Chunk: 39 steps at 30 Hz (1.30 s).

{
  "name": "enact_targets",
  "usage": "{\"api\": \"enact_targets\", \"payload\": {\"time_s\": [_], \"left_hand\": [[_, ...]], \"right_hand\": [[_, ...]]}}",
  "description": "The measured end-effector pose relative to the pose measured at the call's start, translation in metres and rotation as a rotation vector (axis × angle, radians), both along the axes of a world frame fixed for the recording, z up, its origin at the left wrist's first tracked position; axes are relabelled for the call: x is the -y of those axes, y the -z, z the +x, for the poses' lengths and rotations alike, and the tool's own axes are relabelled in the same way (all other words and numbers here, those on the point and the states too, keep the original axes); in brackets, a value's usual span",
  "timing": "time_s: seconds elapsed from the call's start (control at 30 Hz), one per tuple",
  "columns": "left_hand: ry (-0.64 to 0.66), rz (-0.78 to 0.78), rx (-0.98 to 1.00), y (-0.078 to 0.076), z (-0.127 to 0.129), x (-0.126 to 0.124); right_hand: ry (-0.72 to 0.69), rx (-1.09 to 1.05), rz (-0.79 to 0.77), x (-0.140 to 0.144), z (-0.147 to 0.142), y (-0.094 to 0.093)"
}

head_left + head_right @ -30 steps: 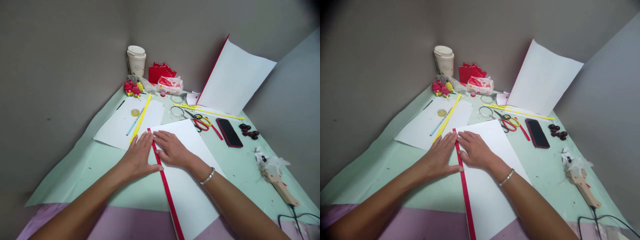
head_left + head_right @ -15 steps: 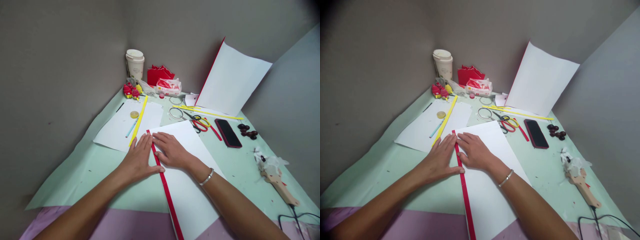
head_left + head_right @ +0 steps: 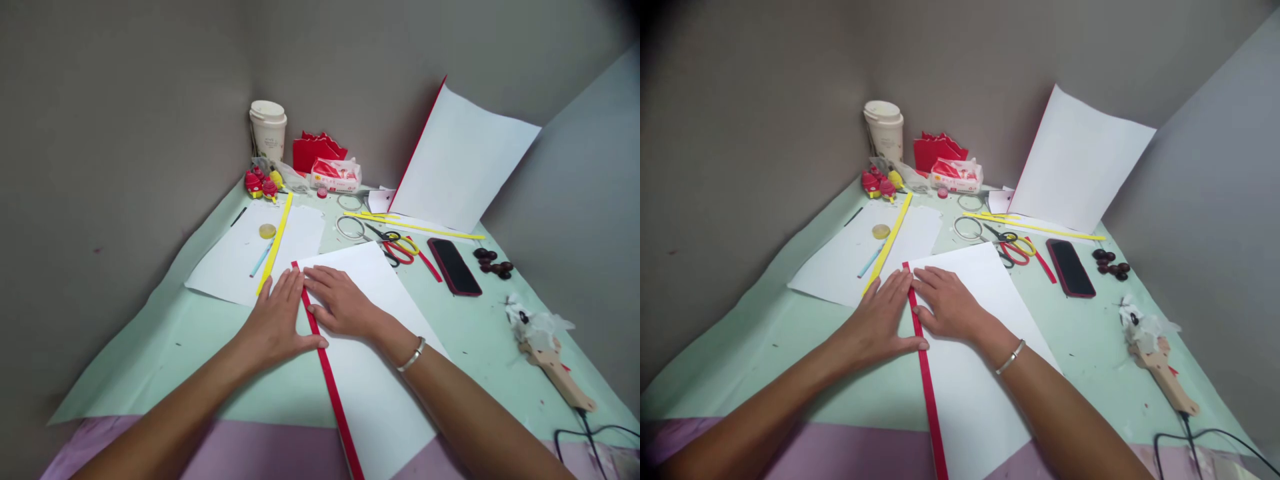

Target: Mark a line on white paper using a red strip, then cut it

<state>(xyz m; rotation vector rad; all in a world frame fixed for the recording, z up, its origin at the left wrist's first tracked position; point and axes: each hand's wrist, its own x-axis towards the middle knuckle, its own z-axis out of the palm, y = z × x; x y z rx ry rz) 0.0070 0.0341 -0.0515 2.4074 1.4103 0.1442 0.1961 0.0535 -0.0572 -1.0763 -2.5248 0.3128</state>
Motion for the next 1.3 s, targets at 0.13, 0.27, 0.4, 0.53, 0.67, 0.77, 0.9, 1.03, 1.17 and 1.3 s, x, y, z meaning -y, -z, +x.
{"api": "enact_targets", "payload": {"time_s": [0.13,0.27,0.4,0.53,0.67,0.77,0.9,1.03,1.17,1.3], "left_hand": [[-0.007,-0.015,-0.002,-0.002,0.0,0.0],[-0.002,-0.02,0.014,-0.006,-0.002,0.001],[-0.004,-0.021,-0.011,-0.006,-0.002,0.001],[-0.007,0.009,-0.009,-0.001,-0.003,-0.001],[0.008,0.043,-0.02,0.004,-0.006,-0.004],[0.01,0.041,-0.044,0.004,-0.007,-0.005],[0.019,0.058,-0.031,0.004,-0.009,-0.007],[0.013,0.102,-0.029,0.008,-0.01,-0.009],[0.002,0.108,-0.038,0.009,-0.009,-0.011],[0.0,0.099,-0.039,0.007,-0.009,-0.011]], "right_hand": [[0.002,-0.013,0.006,0.001,-0.001,-0.002],[0.003,-0.033,0.002,0.002,-0.002,-0.001],[0.005,-0.062,-0.014,0.001,-0.003,0.0],[0.002,-0.105,-0.028,0.0,-0.003,-0.001],[0.015,-0.188,-0.034,-0.001,0.001,-0.003],[0.061,-0.275,-0.023,-0.002,0.003,-0.005],[0.157,-0.352,-0.007,-0.004,0.004,-0.008],[0.27,-0.342,0.024,-0.014,0.024,-0.019],[0.499,-0.263,0.085,-0.032,0.073,-0.032],[0.706,-0.124,0.088,-0.045,0.122,-0.036]]}}
